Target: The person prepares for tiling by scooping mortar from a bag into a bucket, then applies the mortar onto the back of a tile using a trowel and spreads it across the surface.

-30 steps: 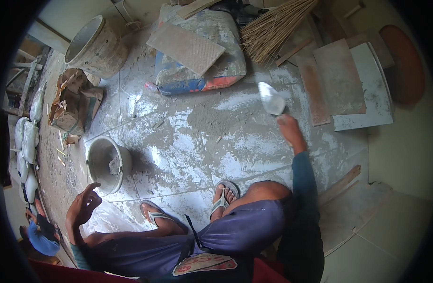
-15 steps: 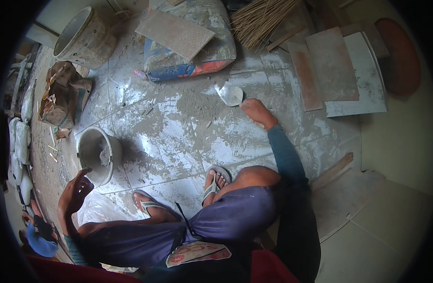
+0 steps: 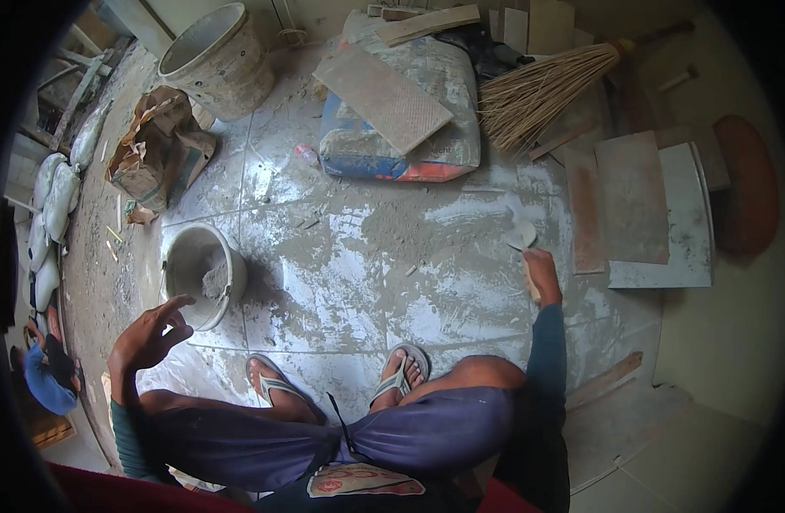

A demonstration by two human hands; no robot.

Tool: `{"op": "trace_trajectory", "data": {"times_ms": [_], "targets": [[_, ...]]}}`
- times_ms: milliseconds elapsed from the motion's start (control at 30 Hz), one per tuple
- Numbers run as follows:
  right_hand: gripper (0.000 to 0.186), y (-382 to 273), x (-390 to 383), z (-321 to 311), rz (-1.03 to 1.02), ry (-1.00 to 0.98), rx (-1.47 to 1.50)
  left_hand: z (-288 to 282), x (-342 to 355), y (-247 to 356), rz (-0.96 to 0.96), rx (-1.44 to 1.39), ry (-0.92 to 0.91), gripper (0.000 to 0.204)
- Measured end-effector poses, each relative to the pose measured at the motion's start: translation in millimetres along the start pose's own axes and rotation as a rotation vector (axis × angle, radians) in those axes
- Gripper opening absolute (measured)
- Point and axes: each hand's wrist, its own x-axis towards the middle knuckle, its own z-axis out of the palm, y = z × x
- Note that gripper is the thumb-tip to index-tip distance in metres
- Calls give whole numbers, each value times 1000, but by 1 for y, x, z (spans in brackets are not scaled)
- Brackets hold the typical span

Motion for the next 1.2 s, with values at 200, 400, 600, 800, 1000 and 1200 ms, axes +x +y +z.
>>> {"op": "trace_trajectory", "data": {"times_ms": [200, 400, 600, 800, 1000, 1200], "targets": [[29, -51, 3, 70, -76, -167, -159, 2, 3, -1, 36, 21, -31, 43], [32, -51, -5, 56, -171, -189, -257, 4, 4, -2, 53, 24, -6, 45], [34, -38, -7, 67, -204, -264, -271, 6, 21, 7, 66, 21, -53, 45], [40, 5, -39, 46, -457, 44, -419, 9, 9, -30, 91, 20, -60, 48], [34, 124, -46, -68, -4, 289, -126, 6, 6, -20, 23, 62, -119, 50], [33, 79, -9, 41, -636, -84, -397, 11, 44, -20, 82, 128, -136, 49]]}}
